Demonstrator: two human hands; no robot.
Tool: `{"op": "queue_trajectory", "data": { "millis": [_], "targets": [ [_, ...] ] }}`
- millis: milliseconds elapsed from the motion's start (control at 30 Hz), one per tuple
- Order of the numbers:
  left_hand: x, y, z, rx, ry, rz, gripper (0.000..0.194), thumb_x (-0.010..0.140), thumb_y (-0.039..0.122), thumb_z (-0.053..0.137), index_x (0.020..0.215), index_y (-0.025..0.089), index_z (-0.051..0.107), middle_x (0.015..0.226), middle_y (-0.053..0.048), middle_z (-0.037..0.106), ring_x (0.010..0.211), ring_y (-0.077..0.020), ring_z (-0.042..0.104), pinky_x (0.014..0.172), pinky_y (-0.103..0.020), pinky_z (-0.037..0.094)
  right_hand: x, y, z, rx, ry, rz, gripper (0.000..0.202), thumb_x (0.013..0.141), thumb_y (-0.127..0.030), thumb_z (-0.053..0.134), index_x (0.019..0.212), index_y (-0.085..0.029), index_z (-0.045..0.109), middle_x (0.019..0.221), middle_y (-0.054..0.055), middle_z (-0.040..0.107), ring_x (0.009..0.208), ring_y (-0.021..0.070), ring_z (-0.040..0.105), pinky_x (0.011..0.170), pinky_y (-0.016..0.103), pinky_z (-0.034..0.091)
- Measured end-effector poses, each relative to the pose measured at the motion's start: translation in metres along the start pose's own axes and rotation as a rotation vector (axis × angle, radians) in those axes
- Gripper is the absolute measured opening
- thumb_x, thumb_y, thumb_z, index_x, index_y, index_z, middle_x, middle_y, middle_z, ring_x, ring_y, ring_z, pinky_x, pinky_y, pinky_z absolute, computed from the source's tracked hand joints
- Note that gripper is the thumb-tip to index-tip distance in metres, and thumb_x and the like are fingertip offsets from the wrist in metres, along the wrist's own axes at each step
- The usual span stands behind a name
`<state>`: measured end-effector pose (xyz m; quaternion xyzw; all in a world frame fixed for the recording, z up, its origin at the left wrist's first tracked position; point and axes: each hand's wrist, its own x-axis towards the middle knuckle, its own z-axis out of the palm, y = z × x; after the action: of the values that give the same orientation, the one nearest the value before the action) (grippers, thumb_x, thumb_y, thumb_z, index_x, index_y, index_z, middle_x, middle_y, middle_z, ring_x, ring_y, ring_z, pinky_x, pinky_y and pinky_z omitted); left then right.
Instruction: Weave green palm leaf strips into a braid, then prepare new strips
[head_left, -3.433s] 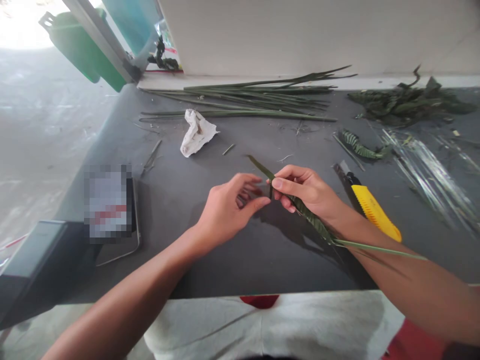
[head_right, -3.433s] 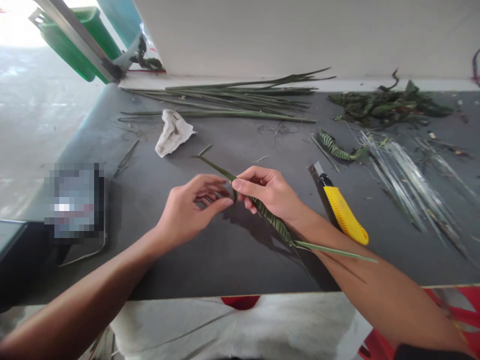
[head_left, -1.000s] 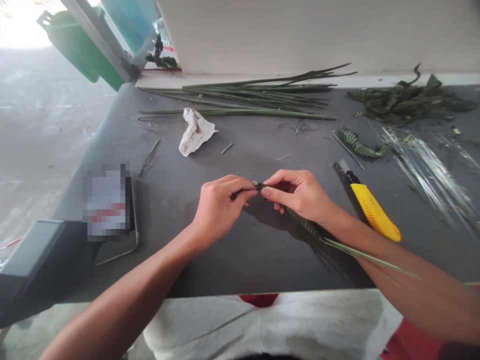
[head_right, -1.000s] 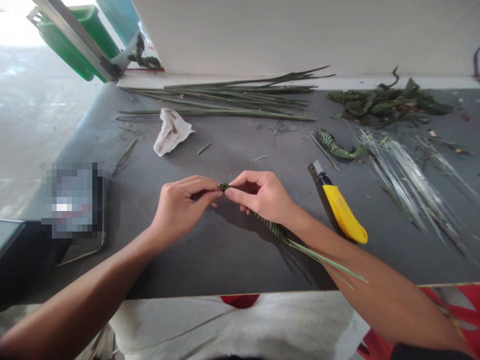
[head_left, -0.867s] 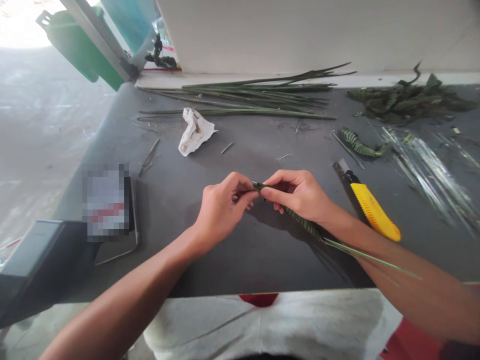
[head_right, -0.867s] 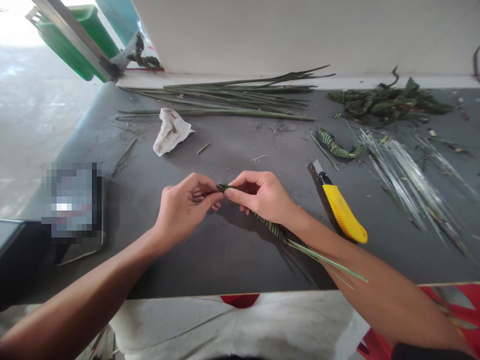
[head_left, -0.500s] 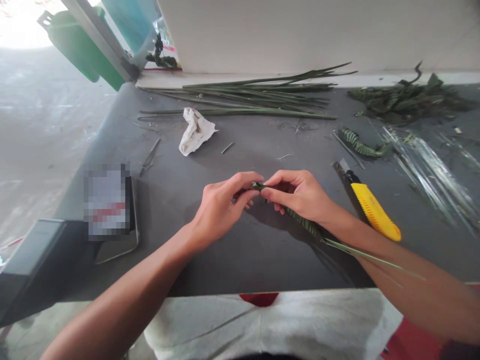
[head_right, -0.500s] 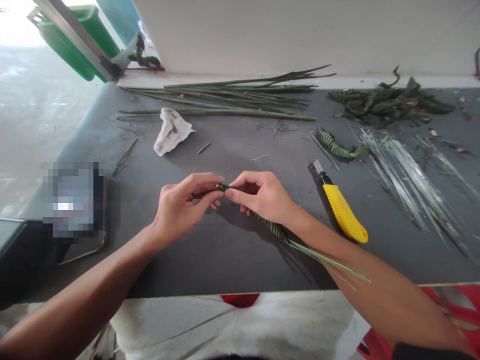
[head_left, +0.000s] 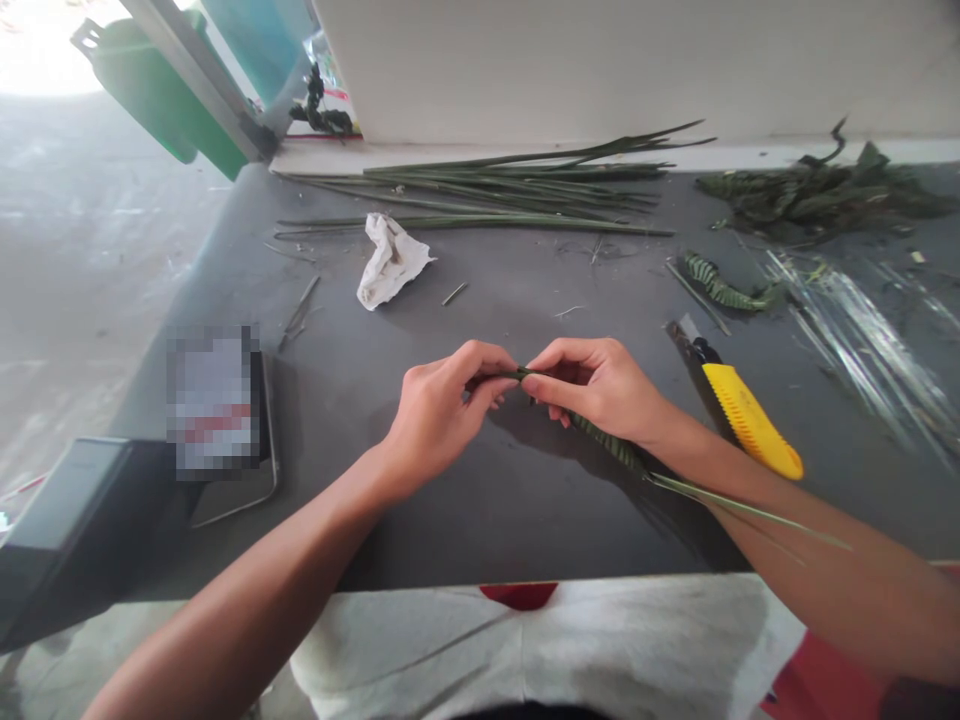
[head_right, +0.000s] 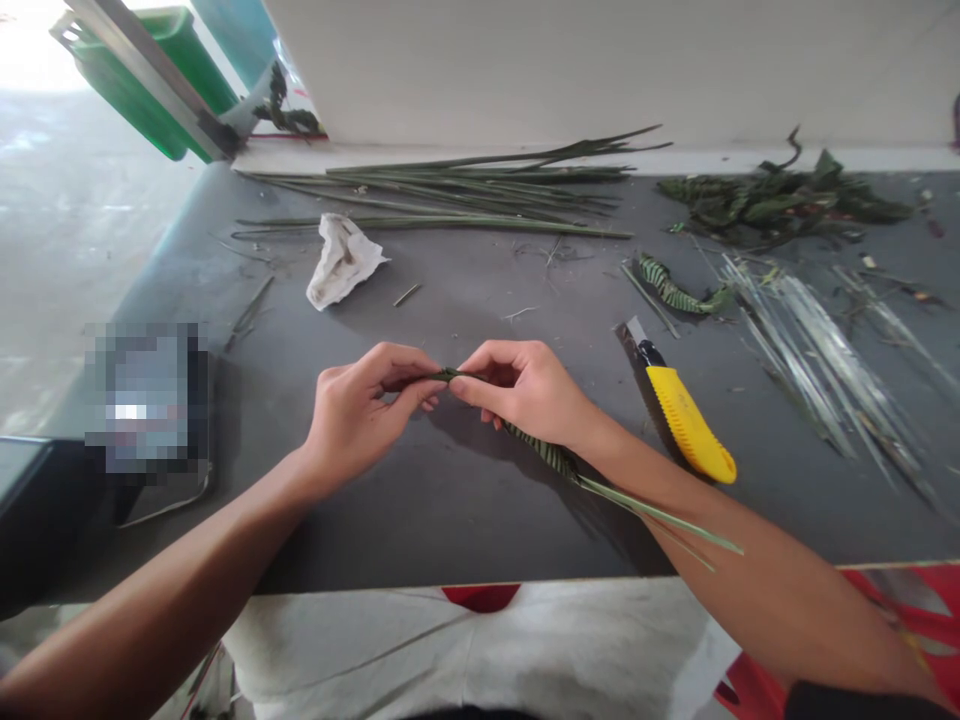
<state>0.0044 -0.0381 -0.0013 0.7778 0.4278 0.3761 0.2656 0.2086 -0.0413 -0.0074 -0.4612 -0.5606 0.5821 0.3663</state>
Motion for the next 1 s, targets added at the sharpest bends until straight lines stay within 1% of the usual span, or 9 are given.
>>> {"op": "queue_trajectory", "data": {
  "millis": [133,300,500,567,700,800,900,1000],
  "targets": [
    [0.0,-0.001,0.001,0.04,0.01,0.043,0.015,0.087,0.008,0.068,0.095,0.021,0.064,0.085,0.003,0.076,0.077,-0.0115,0.075,0.074,-0.021,0.056,0.0,0.002,-0.001,-0.018,0.011,-0.02,0.021,0.078,-0.036,0.083,0.084,-0.018,0.073,0.061,-0.003,0.063,0.046,0.0087,0.057,0.043,0.02,0.048],
    [0.0,-0.003,0.002,0.005,0.031,0.063,0.021,0.085,0.003,0.068,0.094,0.021,0.063,0.084,0.005,0.075,0.074,-0.0095,0.073,0.071,-0.018,0.055,0.0,0.002,-0.001,0.006,0.01,-0.035,0.019,0.077,-0.032,0.084,0.084,-0.017,0.073,0.06,-0.003,0.063,0.046,0.0084,0.058,0.042,0.018,0.048],
    [0.002,-0.007,0.001,0.092,0.088,0.229,0.019,0.085,0.004,0.069,0.092,0.021,0.065,0.082,0.005,0.074,0.071,-0.0084,0.07,0.07,-0.017,0.053,0.0,0.001,-0.002,-0.001,-0.003,-0.038,0.02,0.077,-0.031,0.083,0.084,-0.016,0.073,0.06,-0.003,0.064,0.045,0.0082,0.057,0.041,0.018,0.048],
    [0.002,-0.007,0.0,0.116,0.09,0.252,0.019,0.085,0.004,0.069,0.091,0.021,0.066,0.081,0.005,0.074,0.07,-0.0085,0.07,0.069,-0.017,0.053,0.0,0.0,-0.002,-0.005,-0.01,-0.037,0.02,0.078,-0.032,0.083,0.084,-0.016,0.073,0.06,-0.003,0.063,0.046,0.0081,0.057,0.041,0.018,0.048],
    [0.003,-0.008,-0.003,0.139,0.073,0.232,0.018,0.084,0.006,0.071,0.09,0.022,0.066,0.079,0.006,0.074,0.066,-0.0077,0.068,0.066,-0.015,0.051,0.0,-0.001,-0.002,0.016,-0.036,-0.028,0.023,0.076,-0.033,0.085,0.083,-0.015,0.072,0.061,-0.003,0.063,0.047,0.008,0.057,0.041,0.018,0.048],
    [0.002,-0.008,-0.003,0.127,0.065,0.199,0.018,0.084,0.005,0.068,0.089,0.022,0.066,0.078,0.006,0.074,0.066,-0.008,0.069,0.065,-0.016,0.051,-0.001,-0.003,-0.002,0.047,-0.049,-0.015,0.026,0.074,-0.035,0.086,0.083,-0.015,0.072,0.06,-0.003,0.062,0.047,0.0081,0.057,0.04,0.018,0.047],
    [0.004,-0.007,-0.004,0.03,0.034,0.149,0.019,0.084,0.003,0.065,0.089,0.021,0.064,0.076,0.006,0.073,0.065,-0.0083,0.068,0.064,-0.017,0.052,-0.001,-0.006,-0.001,0.083,-0.067,-0.005,0.028,0.072,-0.036,0.087,0.081,-0.014,0.071,0.057,-0.003,0.061,0.045,0.0082,0.056,0.039,0.018,0.047],
    [0.006,-0.005,-0.004,-0.137,-0.022,0.069,0.015,0.085,0.006,0.065,0.088,0.02,0.062,0.075,0.005,0.07,0.062,-0.009,0.069,0.062,-0.019,0.054,-0.001,-0.008,-0.001,0.119,-0.083,-0.004,0.03,0.072,-0.036,0.088,0.08,-0.014,0.07,0.057,-0.003,0.061,0.044,0.0078,0.056,0.039,0.018,0.046]
  ]
}}
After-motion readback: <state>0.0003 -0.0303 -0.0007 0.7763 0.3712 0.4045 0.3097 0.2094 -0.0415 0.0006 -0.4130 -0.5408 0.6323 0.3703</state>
